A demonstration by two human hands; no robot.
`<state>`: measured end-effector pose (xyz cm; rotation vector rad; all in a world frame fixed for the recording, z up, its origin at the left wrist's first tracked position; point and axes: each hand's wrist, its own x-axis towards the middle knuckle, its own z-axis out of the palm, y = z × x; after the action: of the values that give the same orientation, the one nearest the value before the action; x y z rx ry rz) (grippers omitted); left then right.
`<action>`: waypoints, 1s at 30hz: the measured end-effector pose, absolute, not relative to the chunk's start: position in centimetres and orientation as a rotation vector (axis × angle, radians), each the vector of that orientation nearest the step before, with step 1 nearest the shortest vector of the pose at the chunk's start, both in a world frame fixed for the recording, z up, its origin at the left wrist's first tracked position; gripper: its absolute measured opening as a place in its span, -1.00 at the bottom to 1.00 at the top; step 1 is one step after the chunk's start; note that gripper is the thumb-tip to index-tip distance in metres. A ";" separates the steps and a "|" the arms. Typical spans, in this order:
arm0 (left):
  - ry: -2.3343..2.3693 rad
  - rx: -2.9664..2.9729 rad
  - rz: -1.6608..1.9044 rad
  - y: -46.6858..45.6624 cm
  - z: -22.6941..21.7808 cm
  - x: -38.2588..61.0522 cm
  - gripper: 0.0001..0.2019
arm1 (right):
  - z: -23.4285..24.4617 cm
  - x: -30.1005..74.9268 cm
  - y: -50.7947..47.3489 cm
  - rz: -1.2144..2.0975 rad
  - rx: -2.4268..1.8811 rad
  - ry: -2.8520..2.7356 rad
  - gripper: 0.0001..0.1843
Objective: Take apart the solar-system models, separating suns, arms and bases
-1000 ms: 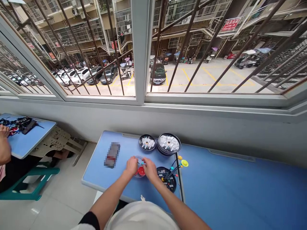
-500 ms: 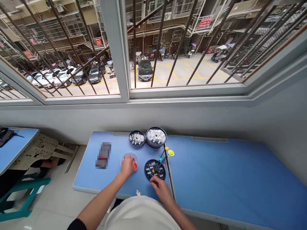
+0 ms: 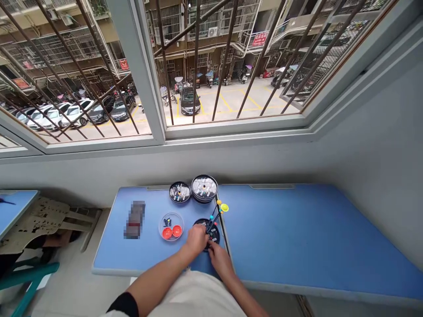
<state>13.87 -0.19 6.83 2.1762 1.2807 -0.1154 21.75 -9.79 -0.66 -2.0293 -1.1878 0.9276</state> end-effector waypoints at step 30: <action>1.161 0.720 0.240 -3.7 14.3 6.8 -0.68 | 10.0 18.7 -6.5 1.496 -1.398 -0.736 -0.55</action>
<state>6.82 -3.67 14.33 0.7203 1.1608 0.2395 18.74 -6.50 9.95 -1.3984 -0.7359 1.4963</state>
